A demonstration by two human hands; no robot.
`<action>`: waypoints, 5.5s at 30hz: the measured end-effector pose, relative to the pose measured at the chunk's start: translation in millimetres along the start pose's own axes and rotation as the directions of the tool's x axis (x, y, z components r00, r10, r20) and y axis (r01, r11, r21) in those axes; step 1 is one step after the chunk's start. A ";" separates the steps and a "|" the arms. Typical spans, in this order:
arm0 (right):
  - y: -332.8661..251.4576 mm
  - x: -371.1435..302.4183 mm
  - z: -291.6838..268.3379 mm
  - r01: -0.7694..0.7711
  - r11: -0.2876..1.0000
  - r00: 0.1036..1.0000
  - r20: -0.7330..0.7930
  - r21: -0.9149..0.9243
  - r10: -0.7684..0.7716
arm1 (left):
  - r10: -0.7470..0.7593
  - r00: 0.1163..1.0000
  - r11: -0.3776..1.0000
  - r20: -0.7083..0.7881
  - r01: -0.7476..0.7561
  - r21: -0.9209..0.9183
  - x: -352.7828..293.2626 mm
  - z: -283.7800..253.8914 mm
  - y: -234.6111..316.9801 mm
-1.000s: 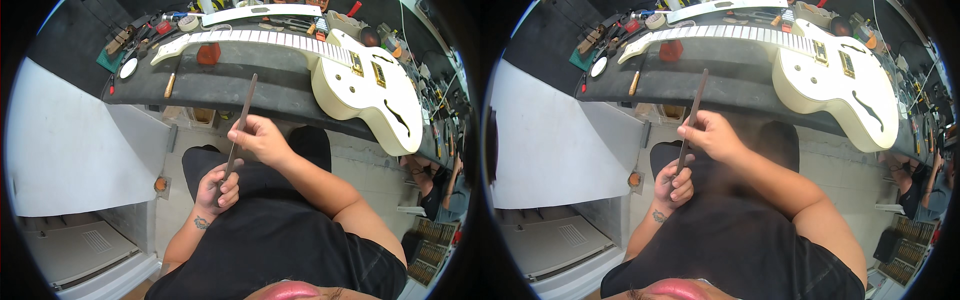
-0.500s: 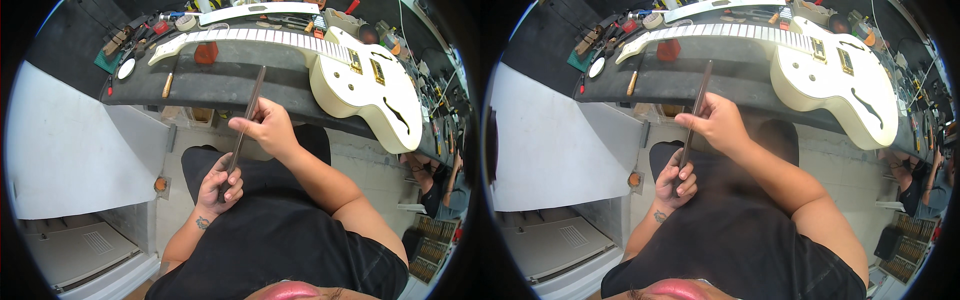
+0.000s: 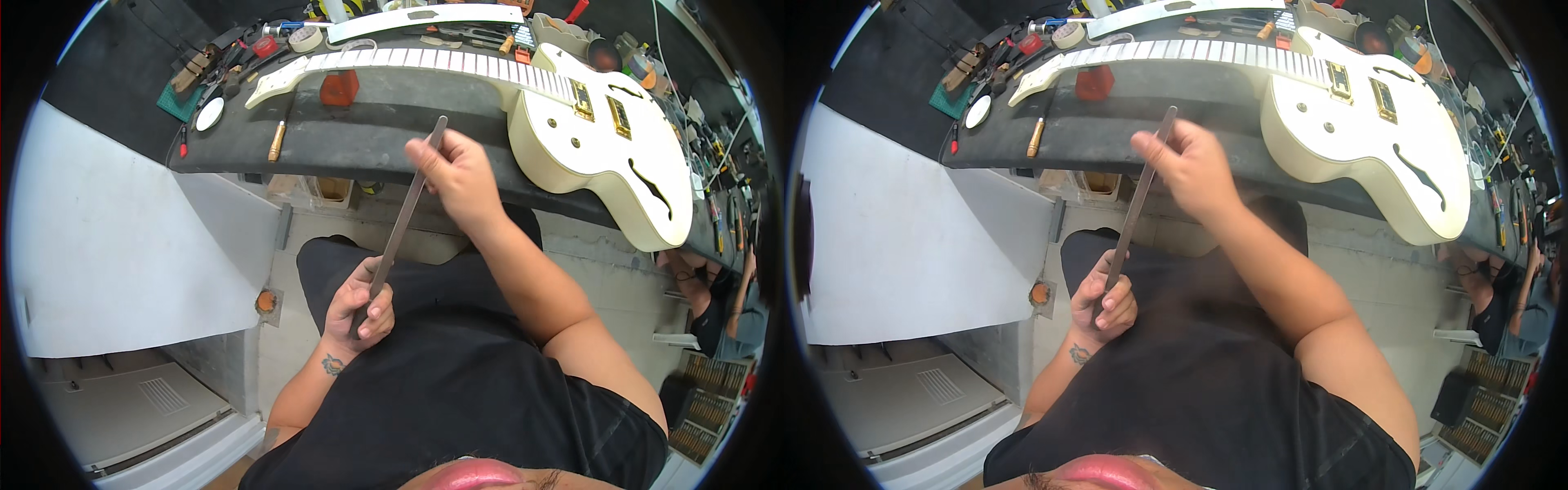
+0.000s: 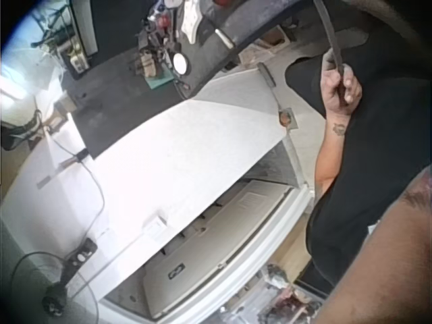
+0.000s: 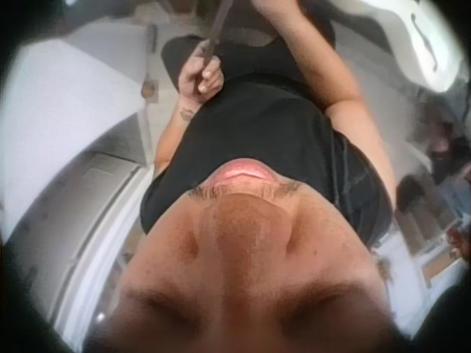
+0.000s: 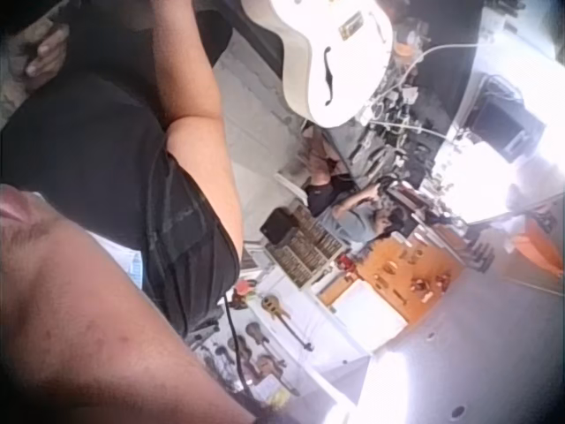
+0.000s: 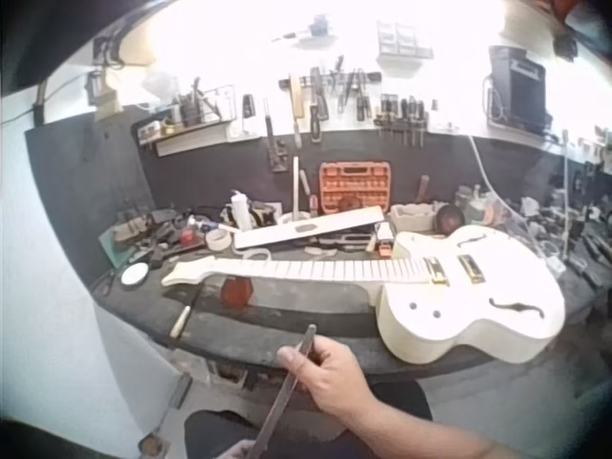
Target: The person uses a metal file to smooth the edges of the frets on a guitar neck. They systematically move from one fret to the next, filing the sides of each metal strip while holding the neck steady on a workbench.
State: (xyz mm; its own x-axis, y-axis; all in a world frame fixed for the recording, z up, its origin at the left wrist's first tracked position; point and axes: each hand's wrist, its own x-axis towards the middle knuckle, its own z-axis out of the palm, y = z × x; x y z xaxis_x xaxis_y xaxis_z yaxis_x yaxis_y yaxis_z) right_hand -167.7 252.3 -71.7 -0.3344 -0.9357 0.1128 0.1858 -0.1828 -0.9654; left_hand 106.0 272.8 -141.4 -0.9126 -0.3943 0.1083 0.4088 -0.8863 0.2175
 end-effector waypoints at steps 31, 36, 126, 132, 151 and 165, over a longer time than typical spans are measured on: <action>6.2 -3.7 -2.5 -0.028 0.988 0.998 0.063 0.151 0.018 | -0.033 0.999 0.999 -0.006 0.033 0.018 10.4 5.2 -3.0; 11.8 -5.2 -5.9 -0.018 0.989 1.000 0.001 0.144 0.018 | 0.045 0.989 0.996 -0.141 -0.034 0.083 11.0 6.7 -4.7; 53.7 166.6 -35.6 0.056 0.808 0.994 -0.108 0.587 0.010 | 0.522 0.853 -0.733 0.001 0.448 0.512 239.0 97.0 135.0; 62.2 166.1 -31.3 0.022 0.770 0.995 -0.087 0.637 0.044 | 0.578 0.811 -0.707 0.096 0.438 0.555 88.1 84.8 54.6; -169.2 142.4 -189.4 0.495 0.247 0.859 0.426 -0.833 -0.284 | 0.652 0.758 -0.410 0.001 0.351 0.842 96.8 64.8 83.8; -86.7 152.8 -118.7 0.353 0.051 0.899 0.354 -0.934 0.257 | 0.928 0.373 -0.094 -0.020 0.285 0.954 153.2 -16.0 178.8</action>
State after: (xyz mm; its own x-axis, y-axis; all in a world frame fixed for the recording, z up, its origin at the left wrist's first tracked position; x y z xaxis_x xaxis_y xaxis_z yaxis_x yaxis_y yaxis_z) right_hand -344.6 161.0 1.4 0.0738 -0.9952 -0.0635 -0.9718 -0.0575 -0.2285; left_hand 39.2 50.0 -101.4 0.0388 -0.9741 0.2229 -0.2893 0.2026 0.9356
